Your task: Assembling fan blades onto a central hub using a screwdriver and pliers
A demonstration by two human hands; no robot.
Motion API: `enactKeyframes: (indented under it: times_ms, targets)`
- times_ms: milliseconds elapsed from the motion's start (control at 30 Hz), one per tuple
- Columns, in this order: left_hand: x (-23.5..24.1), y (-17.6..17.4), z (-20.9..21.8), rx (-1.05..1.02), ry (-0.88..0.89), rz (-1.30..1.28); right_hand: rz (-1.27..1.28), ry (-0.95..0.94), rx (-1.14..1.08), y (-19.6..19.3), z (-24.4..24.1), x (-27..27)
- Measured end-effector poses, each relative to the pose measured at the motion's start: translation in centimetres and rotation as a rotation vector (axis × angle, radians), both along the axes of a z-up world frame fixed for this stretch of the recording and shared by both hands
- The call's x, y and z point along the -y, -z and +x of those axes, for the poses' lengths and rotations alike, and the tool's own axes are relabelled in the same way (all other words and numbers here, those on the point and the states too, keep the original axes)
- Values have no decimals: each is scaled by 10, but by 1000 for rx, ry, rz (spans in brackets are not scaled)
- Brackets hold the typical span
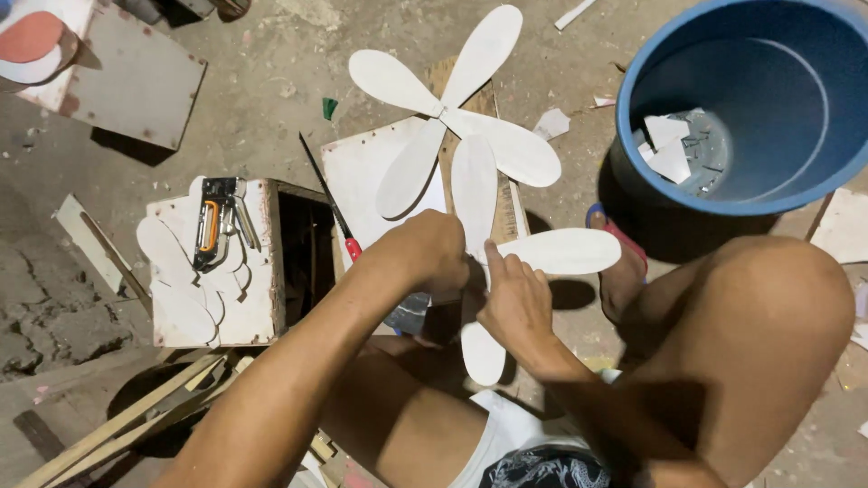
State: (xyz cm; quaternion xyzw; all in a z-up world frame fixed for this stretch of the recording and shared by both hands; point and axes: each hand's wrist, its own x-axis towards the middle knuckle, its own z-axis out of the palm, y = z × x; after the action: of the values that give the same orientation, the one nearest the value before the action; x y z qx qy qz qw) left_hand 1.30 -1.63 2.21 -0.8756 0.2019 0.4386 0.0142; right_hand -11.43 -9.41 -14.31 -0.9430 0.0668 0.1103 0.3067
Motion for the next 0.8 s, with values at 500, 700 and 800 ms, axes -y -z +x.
enactKeyframes:
  times_ms: [500,700,800]
  targets:
    - [2,9,-8,46,198,-53,-7,-8,-10,3,2,4]
    - [2,20,6,16,95,-23,29,-23,-32,-9,6,5]
    - [19,14,-2,48,205,22,50,12,-8,8,2,3]
